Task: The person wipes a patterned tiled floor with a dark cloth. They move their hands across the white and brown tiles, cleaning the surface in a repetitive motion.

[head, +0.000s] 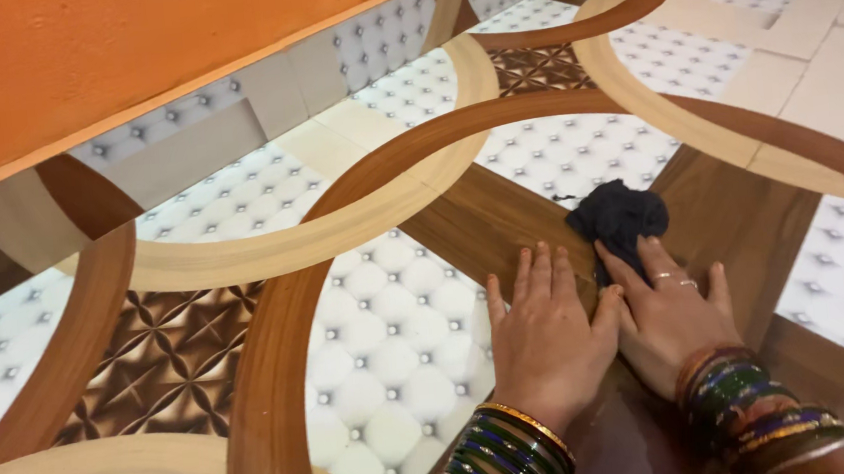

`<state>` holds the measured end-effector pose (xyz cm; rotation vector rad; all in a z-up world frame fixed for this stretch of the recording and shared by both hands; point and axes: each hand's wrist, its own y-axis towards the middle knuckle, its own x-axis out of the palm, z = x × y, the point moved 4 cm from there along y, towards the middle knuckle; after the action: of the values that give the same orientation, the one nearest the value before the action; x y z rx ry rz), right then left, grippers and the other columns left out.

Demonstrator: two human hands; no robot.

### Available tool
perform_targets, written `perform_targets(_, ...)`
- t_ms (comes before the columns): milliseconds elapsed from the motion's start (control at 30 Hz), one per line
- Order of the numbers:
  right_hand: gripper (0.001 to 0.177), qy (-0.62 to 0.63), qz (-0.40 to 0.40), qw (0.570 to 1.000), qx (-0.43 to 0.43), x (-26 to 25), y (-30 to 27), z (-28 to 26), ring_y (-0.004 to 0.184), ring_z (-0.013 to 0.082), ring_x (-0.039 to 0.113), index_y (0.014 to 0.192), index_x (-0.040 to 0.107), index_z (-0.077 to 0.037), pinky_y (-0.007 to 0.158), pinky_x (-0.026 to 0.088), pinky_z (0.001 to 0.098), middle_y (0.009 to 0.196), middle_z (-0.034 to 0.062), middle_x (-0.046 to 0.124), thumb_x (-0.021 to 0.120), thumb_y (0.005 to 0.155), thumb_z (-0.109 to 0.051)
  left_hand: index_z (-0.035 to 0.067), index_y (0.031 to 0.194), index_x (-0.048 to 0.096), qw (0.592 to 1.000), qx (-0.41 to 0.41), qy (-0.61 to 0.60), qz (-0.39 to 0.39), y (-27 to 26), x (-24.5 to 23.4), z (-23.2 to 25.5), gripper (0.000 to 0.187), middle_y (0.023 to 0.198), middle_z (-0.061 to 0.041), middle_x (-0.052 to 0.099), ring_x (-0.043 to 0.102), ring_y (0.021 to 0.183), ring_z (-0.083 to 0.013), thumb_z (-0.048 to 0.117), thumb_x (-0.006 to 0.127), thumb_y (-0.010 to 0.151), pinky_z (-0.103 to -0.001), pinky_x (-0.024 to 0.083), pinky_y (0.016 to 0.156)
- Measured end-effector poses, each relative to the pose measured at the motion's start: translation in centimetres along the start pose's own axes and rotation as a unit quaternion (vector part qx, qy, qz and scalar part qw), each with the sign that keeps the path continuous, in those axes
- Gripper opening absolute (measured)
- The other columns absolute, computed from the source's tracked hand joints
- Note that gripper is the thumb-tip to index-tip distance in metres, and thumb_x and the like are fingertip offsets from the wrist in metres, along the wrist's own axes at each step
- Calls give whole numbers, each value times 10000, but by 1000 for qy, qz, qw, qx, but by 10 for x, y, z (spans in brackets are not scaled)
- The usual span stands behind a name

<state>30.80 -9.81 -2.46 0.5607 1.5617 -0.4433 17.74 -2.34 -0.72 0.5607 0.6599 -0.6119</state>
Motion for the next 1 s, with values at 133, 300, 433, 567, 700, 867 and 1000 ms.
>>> perform_targets(133,615,-21,-25,997,69,-2,-16,23,1481,231,271,1576,249,-409,1197,55,626,1666,81,196,281,970,-512,-60,1475,451,1000,20,-4,4,-3,10,24,748,1589,-220,400,279,1527,-312,505,469,985,-561,66,1232)
perform_targets(300,625,-51,-12,988,147,2,-36,66,1455,202,322,1586,254,-437,1197,102,609,1681,53,214,273,967,-522,-68,1481,456,999,49,-17,-3,-16,26,47,758,1588,-230,411,289,1533,-314,502,479,981,-562,60,1242)
perform_targets(433,633,-65,26,980,184,-1,-61,110,1487,216,299,1574,300,-419,1155,113,634,1642,78,274,328,950,-518,-96,1487,441,995,86,-37,-26,-37,39,71,779,1596,-259,396,272,1543,-341,502,490,989,-559,42,1245)
perform_targets(567,638,-87,73,972,204,15,-96,157,1488,232,378,1594,358,-380,1119,205,657,1616,126,390,344,967,-498,-94,1493,442,993,91,-48,-51,-64,52,86,779,1607,-266,395,267,1555,-355,500,490,992,-560,36,1254)
perform_targets(700,688,-405,49,902,141,40,-119,202,1498,291,436,1657,374,-340,1217,166,389,1621,91,471,323,1006,-556,-95,1508,430,993,93,-41,-62,-76,57,95,784,1618,-268,385,257,1565,-358,496,491,997,-564,35,1261)
perform_targets(867,634,-131,123,959,220,39,-128,199,1497,336,339,1578,397,-264,1181,170,607,1608,205,386,342,1007,-534,-78,1512,405,994,75,-17,-81,-78,54,93,791,1621,-243,353,237,1553,-336,510,465,985,-550,22,1250)
perform_targets(1000,679,-76,77,970,216,9,-112,138,1503,318,242,1575,350,-284,1171,84,659,1630,195,277,300,973,-594,-55,1516,386,995,49,-5,-81,-75,42,90,782,1628,-217,327,210,1556,-304,525,421,993,-540,16,1239)
